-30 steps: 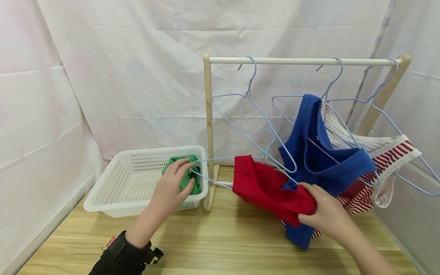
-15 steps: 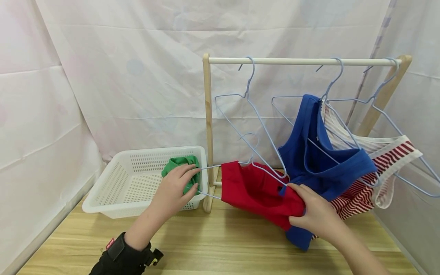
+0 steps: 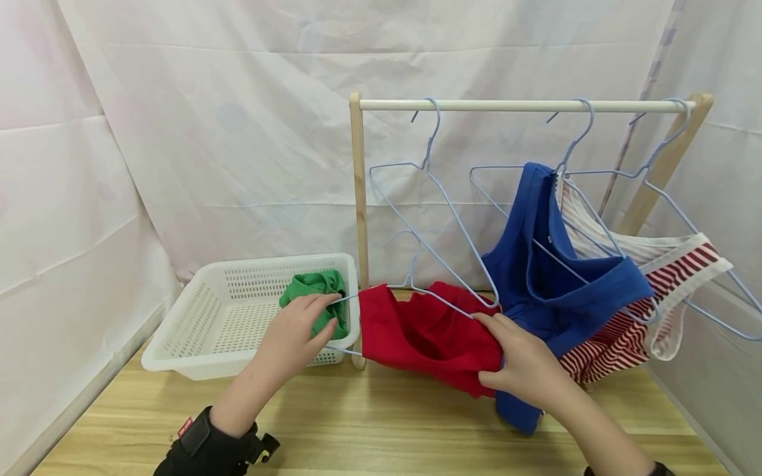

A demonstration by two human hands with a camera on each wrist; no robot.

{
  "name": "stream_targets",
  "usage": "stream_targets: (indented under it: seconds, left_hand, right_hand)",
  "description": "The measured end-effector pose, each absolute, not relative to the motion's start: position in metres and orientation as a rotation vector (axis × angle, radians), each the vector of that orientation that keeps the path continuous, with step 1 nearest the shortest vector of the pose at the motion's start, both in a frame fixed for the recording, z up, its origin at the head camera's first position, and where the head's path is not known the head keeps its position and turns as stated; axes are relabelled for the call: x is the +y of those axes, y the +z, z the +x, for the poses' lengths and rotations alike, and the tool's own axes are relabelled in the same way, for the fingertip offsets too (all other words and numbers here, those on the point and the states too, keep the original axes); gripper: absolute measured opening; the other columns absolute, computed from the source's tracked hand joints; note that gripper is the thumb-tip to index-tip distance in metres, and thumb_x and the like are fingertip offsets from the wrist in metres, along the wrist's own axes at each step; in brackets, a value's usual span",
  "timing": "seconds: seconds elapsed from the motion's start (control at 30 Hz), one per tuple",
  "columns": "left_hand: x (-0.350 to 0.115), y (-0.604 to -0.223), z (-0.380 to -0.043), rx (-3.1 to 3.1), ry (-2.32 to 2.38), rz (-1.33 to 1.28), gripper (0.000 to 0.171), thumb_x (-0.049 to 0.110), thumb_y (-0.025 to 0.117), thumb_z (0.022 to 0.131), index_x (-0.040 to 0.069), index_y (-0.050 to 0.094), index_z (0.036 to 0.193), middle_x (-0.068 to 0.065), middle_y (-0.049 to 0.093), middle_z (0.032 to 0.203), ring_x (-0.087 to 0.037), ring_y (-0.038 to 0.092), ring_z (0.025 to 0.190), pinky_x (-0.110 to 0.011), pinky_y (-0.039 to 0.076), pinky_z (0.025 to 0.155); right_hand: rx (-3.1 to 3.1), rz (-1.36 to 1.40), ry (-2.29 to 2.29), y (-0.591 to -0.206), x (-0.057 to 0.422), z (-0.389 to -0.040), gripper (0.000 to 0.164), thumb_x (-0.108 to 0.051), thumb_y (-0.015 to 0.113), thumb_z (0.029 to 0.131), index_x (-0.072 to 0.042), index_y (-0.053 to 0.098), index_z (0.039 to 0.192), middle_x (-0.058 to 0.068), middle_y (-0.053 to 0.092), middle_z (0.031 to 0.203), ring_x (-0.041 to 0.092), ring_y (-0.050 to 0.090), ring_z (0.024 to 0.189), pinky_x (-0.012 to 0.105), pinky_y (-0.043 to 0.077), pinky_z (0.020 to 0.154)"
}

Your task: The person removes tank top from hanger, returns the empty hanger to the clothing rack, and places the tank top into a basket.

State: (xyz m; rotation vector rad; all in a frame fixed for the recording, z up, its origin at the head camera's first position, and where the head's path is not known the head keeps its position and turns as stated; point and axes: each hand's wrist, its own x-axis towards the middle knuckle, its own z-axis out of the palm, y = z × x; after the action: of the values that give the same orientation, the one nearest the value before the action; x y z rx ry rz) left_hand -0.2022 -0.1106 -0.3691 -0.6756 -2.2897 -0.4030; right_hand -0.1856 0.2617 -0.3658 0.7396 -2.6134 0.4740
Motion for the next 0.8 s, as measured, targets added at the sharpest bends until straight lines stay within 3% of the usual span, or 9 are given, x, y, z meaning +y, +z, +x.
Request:
stream_targets:
  seconds: [0.13,0.4,0.67,0.8]
  left_hand:
    - [-0.111,-0.367,-0.201,-2.298,-0.440,-0.659,0.035,0.024,0.056,0.085,0.014,0.054,0.118,-0.003,0.060,0.107,-0.019,0.054,0.095,-0.036,0.050,0.078]
    - [-0.108,-0.360,-0.200,-2.264,-0.570,-0.556,0.023,0.020,0.052,0.089,0.013,0.059,0.110,0.003,0.061,0.087,-0.012,0.049,0.074,-0.029,0.046,0.063]
    - [-0.102,-0.344,-0.192,-2.248,-0.685,-0.468,0.022,0.025,0.056,0.089,0.014,0.062,0.107,0.005,0.060,0.081,-0.012,0.048,0.075,-0.029,0.046,0.061]
    - [-0.102,-0.340,-0.189,-2.281,-0.768,-0.402,0.022,0.029,0.058,0.088,0.015,0.063,0.104,0.007,0.057,0.076,-0.013,0.045,0.074,-0.029,0.043,0.059]
  right_hand:
    - [-2.589,0.752,0.444,-0.364,0.255,-0.187,0.084,-0.021,0.078,0.056,-0.022,0.040,0.130,-0.006,0.048,0.102,0.010,0.045,0.076,0.030,0.044,0.057]
    - [-2.502,0.795,0.382,-0.358,0.244,-0.186,0.091,-0.022,0.079,0.055,-0.025,0.035,0.134,-0.007,0.047,0.104,0.008,0.045,0.075,0.032,0.045,0.056]
    - [-2.388,0.793,0.281,-0.351,0.235,-0.185,0.098,-0.025,0.081,0.052,-0.021,0.033,0.137,0.002,0.053,0.105,0.018,0.049,0.087,0.046,0.046,0.073]
    - [-2.379,0.804,0.266,-0.348,0.231,-0.185,0.100,-0.025,0.083,0.053,-0.021,0.030,0.138,0.002,0.052,0.106,0.019,0.049,0.090,0.048,0.045,0.077]
